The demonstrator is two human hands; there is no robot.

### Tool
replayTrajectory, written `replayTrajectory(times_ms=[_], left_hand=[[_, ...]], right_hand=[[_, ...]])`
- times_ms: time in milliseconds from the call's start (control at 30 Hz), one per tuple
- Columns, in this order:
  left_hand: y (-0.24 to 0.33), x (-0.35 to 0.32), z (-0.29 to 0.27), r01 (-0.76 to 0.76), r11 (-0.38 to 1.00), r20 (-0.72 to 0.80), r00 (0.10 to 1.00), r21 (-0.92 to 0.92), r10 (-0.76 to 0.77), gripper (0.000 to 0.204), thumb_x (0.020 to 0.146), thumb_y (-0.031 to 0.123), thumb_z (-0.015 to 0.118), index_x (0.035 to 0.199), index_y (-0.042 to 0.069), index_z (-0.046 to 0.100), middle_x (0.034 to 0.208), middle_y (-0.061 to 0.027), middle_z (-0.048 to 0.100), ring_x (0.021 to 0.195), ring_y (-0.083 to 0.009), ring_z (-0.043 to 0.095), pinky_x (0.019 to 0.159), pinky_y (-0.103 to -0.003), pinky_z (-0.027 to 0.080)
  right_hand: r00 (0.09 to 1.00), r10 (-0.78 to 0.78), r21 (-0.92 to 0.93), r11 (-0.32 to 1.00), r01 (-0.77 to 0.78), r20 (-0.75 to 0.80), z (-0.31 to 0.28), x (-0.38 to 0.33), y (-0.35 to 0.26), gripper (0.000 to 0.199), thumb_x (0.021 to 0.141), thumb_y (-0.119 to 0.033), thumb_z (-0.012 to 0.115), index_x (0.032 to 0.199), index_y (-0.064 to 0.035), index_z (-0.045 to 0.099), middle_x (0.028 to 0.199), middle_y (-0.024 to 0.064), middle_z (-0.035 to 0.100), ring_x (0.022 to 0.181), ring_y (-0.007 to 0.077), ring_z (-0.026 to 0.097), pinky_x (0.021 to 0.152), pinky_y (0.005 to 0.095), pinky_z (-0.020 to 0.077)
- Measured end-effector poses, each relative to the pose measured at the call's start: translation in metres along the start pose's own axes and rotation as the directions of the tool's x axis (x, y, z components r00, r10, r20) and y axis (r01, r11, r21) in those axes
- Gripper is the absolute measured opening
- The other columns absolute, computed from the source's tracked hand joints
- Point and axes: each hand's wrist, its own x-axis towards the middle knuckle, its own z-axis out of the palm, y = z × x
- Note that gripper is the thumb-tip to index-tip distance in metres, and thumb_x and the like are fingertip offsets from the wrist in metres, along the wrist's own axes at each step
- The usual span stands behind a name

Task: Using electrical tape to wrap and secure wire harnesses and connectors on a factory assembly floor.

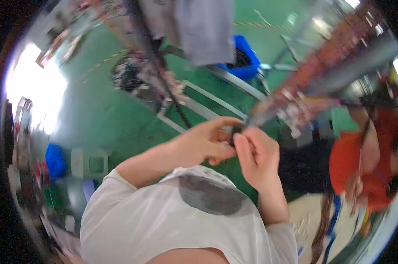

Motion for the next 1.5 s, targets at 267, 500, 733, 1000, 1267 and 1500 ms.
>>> replayTrajectory(times_ms=[267,500,733,1000,1267,1500], left_hand=[[0.018,0.013,0.029,0.093,0.888,0.115,0.992,-0.451,-0.045,0.03,0.08,0.019,0.058,0.102,0.002,0.045,0.079,-0.002,0.048,0.058,-0.0066,0.043,0.045,-0.019,0.032],[0.007,0.034,0.032,-0.625,0.78,0.446,0.708,0.035,0.548,0.047,0.079,0.04,0.054,0.101,-0.001,0.049,0.084,-0.0096,0.051,0.06,-0.0115,0.044,0.051,-0.021,0.034],[0.0,0.044,0.042,-0.305,0.923,0.414,0.891,0.234,0.189,0.015,0.081,0.016,0.054,0.084,0.001,0.054,0.069,0.0002,0.045,0.056,-0.005,0.039,0.049,-0.02,0.032],[-0.014,0.075,0.058,-0.655,0.505,0.512,0.755,0.562,0.409,0.014,0.074,0.007,0.056,0.069,0.002,0.045,0.074,-0.0061,0.044,0.067,-0.0142,0.043,0.057,-0.022,0.035],[-0.024,0.07,0.085,-0.454,0.746,0.555,0.82,0.487,0.136,0.027,0.077,0.018,0.062,0.095,0.005,0.046,0.066,0.0057,0.04,0.052,0.0006,0.031,0.043,-0.015,0.019],[-0.02,0.073,0.09,-0.048,0.913,0.528,0.828,0.404,-0.19,0.037,0.083,0.029,0.052,0.108,0.003,0.044,0.083,-0.0022,0.053,0.062,-0.0054,0.049,0.046,-0.017,0.036]], right_hand=[[0.981,0.039,-0.042,0.998,-0.048,-0.192,-0.022,-0.034,-0.005,0.018,0.08,-0.007,0.053,0.064,0.0001,0.049,0.052,0.0018,0.045,0.045,0.0069,0.035,0.04,0.0231,0.0278],[0.918,0.305,0.279,0.932,-0.232,-0.255,-0.041,-0.051,-0.014,0.019,0.08,-0.007,0.052,0.063,0.0005,0.048,0.049,-0.0021,0.042,0.047,0.0027,0.032,0.041,0.0216,0.0248],[0.898,0.26,0.19,0.96,-0.203,-0.355,-0.048,-0.059,-0.02,0.021,0.082,-0.013,0.052,0.065,-0.0004,0.05,0.052,-0.0023,0.042,0.048,0.003,0.036,0.042,0.0202,0.0264],[0.9,0.198,0.003,0.977,-0.214,-0.388,-0.056,-0.088,-0.007,0.037,0.069,-0.035,0.067,0.071,-0.0015,0.051,0.063,0.009,0.05,0.055,0.0187,0.051,0.048,0.0302,0.0381],[0.784,0.026,-0.287,0.923,-0.258,-0.62,-0.039,-0.1,0.004,0.018,0.074,-0.02,0.054,0.066,-0.0042,0.054,0.055,0.0154,0.051,0.054,0.0344,0.051,0.048,0.0396,0.0388],[0.713,-0.225,-0.456,0.878,-0.148,-0.664,-0.037,-0.103,0.005,0.022,0.075,-0.019,0.054,0.062,-0.0026,0.048,0.055,0.0114,0.048,0.051,0.0306,0.049,0.046,0.0385,0.038]])
